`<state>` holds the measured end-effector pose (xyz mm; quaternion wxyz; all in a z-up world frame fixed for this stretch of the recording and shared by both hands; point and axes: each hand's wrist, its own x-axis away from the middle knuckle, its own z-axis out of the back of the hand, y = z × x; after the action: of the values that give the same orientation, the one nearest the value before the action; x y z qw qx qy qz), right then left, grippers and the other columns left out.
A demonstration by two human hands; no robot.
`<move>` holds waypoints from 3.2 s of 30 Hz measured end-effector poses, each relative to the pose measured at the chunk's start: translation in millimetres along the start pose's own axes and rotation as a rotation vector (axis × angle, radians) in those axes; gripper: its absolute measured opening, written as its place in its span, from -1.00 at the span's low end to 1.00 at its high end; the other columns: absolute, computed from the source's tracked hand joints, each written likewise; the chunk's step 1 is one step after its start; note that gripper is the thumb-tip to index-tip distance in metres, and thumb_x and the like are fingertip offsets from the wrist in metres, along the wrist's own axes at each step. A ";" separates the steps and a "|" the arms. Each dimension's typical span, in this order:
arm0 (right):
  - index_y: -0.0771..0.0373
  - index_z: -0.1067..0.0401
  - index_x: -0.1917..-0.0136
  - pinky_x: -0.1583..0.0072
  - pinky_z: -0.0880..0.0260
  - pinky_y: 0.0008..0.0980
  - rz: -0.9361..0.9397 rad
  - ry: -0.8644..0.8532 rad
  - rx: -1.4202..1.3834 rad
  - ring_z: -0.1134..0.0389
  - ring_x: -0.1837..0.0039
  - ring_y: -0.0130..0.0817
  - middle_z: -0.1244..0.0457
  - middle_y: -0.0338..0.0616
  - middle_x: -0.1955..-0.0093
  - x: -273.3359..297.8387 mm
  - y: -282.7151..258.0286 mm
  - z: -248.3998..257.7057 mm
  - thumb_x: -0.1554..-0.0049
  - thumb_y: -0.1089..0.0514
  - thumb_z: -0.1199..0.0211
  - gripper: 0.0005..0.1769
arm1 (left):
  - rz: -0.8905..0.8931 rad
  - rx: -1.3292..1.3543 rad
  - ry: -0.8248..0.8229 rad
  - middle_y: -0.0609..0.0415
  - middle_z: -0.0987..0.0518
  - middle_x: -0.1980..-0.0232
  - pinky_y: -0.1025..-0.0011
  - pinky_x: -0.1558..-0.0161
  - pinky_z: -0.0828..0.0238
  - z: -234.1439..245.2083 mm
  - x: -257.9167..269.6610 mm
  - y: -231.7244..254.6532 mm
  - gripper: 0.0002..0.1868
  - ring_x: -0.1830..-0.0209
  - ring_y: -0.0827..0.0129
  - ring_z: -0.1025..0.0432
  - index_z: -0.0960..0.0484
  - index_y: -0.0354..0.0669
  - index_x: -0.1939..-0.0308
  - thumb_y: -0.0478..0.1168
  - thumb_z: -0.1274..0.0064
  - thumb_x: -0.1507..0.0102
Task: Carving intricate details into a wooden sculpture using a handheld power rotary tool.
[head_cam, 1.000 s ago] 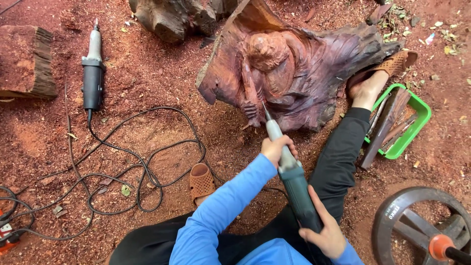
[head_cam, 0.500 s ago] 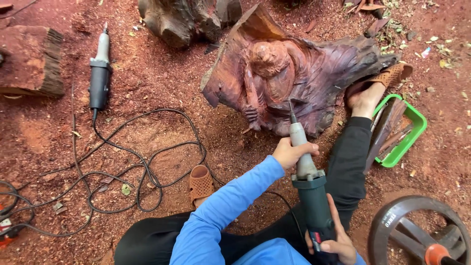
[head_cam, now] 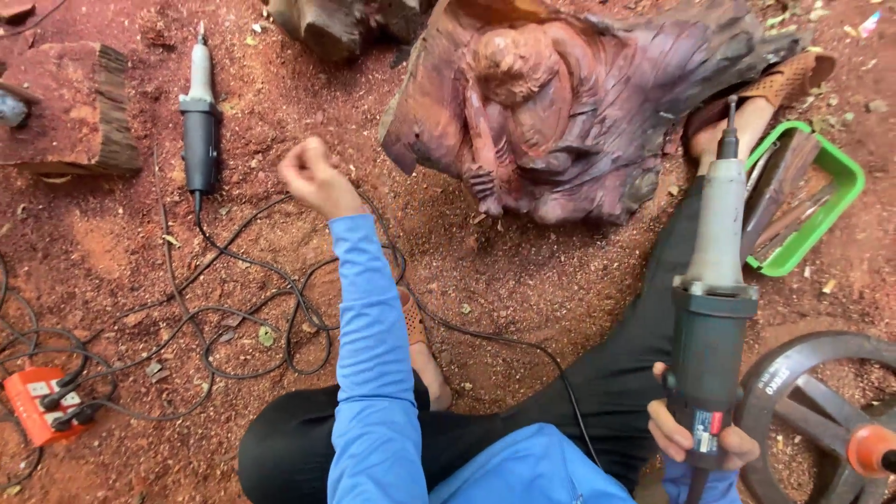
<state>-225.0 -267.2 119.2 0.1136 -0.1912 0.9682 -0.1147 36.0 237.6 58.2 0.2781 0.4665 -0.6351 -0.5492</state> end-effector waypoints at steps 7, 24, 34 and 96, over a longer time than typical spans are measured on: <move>0.33 -0.19 -0.32 -0.06 -0.35 -0.43 0.328 0.421 0.250 -0.31 0.01 -0.33 -0.19 0.10 -0.31 -219.5 -102.9 112.9 -0.09 -0.08 -0.24 -0.34 | 0.456 -0.016 -0.537 -0.21 -0.42 -0.22 -0.03 -0.08 -0.51 -32.5 46.9 -60.7 -0.35 -0.19 0.07 -0.35 -0.48 -0.10 -0.28 0.19 -0.30 -0.31; 0.47 0.34 -0.66 0.16 -0.29 -0.39 0.068 -0.092 0.252 -0.19 0.10 -0.21 0.15 0.43 -0.57 40.7 26.7 -123.6 -0.27 0.28 -0.34 0.01 | 0.675 0.065 -0.434 -0.29 -0.56 -0.21 0.16 -0.01 -0.73 -75.5 53.7 -61.3 -0.31 -0.10 -0.03 -0.60 -0.38 -0.41 -0.30 -0.19 -0.27 -0.17; 0.58 0.33 -0.55 0.21 -0.20 -0.52 -0.138 -0.065 0.288 -0.16 0.21 -0.28 -0.16 0.08 0.21 36.3 30.1 -113.4 -0.20 0.11 -0.37 0.05 | 0.772 0.006 -0.468 -0.39 -0.38 -0.40 0.08 -0.34 -0.48 -13.7 102.5 9.2 -0.26 -0.37 -0.12 -0.41 -0.21 -0.47 -0.40 -0.34 -0.19 -0.21; -0.09 0.47 -0.73 0.36 -0.44 -0.27 -0.130 0.194 0.679 -0.38 0.24 -0.05 -0.11 0.37 -0.37 31.4 -4.2 -57.6 0.05 0.34 -0.45 0.41 | 0.928 0.733 -1.153 -0.17 -0.67 0.07 0.18 0.08 -0.51 -43.2 335.6 34.2 -0.41 0.15 0.14 -0.57 -0.60 -0.36 -0.18 0.11 0.12 -0.37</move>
<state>-267.0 -273.1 169.3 0.0706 -0.1918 0.8671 -0.4542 -74.1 -84.0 48.0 -0.0628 -0.1373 -0.9452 -0.2895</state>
